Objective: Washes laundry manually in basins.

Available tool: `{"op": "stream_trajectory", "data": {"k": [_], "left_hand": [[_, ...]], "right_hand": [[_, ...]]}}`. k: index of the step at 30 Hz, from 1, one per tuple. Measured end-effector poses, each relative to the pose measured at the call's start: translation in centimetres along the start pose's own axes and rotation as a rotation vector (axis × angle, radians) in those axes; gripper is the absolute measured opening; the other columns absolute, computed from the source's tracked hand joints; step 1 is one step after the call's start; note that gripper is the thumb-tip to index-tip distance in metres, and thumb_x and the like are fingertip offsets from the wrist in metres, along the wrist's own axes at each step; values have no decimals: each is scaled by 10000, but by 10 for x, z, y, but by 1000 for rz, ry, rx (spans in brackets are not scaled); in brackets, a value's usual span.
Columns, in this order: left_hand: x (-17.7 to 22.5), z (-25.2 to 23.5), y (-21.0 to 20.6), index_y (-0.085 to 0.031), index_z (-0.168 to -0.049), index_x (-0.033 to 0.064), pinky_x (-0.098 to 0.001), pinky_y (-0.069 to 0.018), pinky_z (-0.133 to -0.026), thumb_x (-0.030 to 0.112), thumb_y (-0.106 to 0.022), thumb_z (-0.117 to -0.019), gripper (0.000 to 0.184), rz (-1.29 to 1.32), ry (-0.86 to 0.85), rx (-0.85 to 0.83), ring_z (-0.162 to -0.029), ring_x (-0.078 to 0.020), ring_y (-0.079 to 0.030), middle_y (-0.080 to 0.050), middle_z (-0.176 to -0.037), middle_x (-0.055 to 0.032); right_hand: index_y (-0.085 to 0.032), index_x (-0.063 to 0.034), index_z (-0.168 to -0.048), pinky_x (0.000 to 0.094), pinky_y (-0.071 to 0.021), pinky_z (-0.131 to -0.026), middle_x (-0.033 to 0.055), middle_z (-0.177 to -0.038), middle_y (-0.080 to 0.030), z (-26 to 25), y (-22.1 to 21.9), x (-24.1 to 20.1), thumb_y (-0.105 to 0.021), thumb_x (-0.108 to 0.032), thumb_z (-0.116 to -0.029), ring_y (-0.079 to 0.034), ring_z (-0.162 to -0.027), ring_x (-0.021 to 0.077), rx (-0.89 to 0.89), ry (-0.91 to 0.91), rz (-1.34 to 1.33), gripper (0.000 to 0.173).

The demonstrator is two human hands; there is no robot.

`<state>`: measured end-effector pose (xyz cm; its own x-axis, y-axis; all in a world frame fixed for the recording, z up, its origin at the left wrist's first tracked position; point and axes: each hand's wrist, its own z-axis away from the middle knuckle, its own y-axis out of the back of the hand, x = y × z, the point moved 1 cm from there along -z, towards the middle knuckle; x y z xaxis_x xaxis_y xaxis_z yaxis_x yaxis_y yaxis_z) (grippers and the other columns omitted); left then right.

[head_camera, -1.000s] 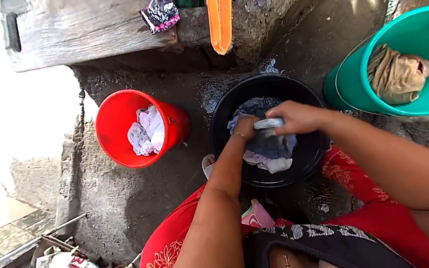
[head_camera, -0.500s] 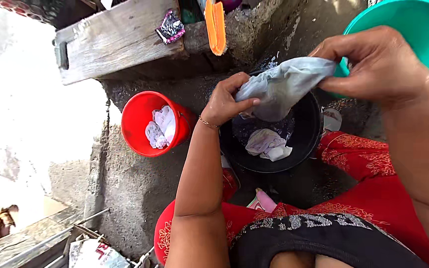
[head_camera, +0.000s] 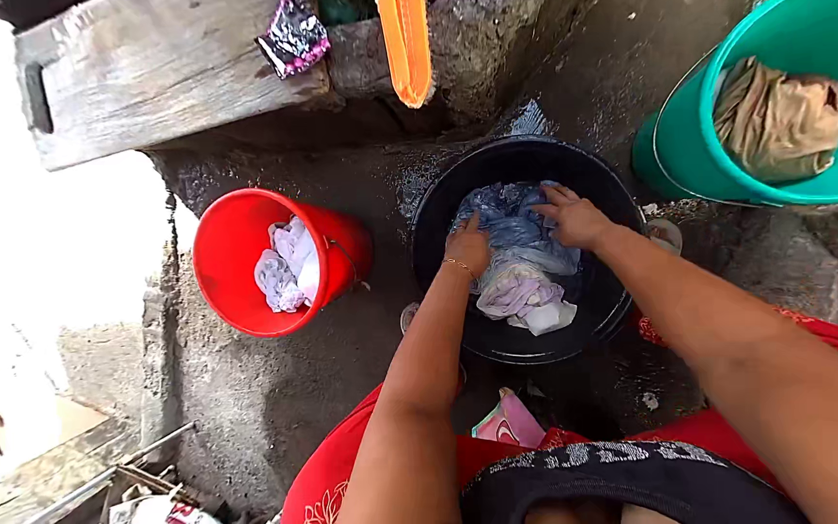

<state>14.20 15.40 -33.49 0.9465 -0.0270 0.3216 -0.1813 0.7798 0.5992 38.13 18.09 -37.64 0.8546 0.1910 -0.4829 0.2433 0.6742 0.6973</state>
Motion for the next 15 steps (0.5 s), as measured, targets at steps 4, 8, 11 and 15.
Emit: {"op": "stream_trajectory", "data": {"k": [4,8,11,15], "left_hand": [[-11,-32,-45,-379,-1604,204,-765,-178,-1158,249,-675,-990,683,45,20,116,-1585,-407,33,26,-1745,-33],[-11,-27,-90,-234,-1642,106,-669,-406,-1083,122,-520,-1030,675,42,185,-48,-1489,-540,-252,-19,-1723,-184],[-16,-17,-85,-624,-1396,104,-675,-300,-1130,328,-611,-1010,447,221,190,-94,-1422,-441,-396,-347,-1616,-191],[-27,-26,-54,-777,-1068,65,-671,-294,-1133,560,-701,-917,523,211,95,196,-1356,-414,-466,-571,-1408,-199]], "right_hand": [[-404,-216,-1589,774,-436,-962,176,-1728,-29,11,-64,-11,-721,57,-827,-132,-1529,550,-2,-284,67,870],[-155,4,-1622,673,-490,-982,429,-1606,-117,25,-64,-60,-605,-42,-951,-335,-1397,637,-380,-631,78,809],[-594,129,-1273,718,-426,-994,365,-1316,-579,9,-25,-56,-686,-264,-977,-555,-1251,527,-616,-478,40,501],[-673,24,-1208,722,-488,-905,334,-1268,-609,-11,-22,3,-747,-222,-930,-567,-1211,548,9,-391,-32,378]]}}
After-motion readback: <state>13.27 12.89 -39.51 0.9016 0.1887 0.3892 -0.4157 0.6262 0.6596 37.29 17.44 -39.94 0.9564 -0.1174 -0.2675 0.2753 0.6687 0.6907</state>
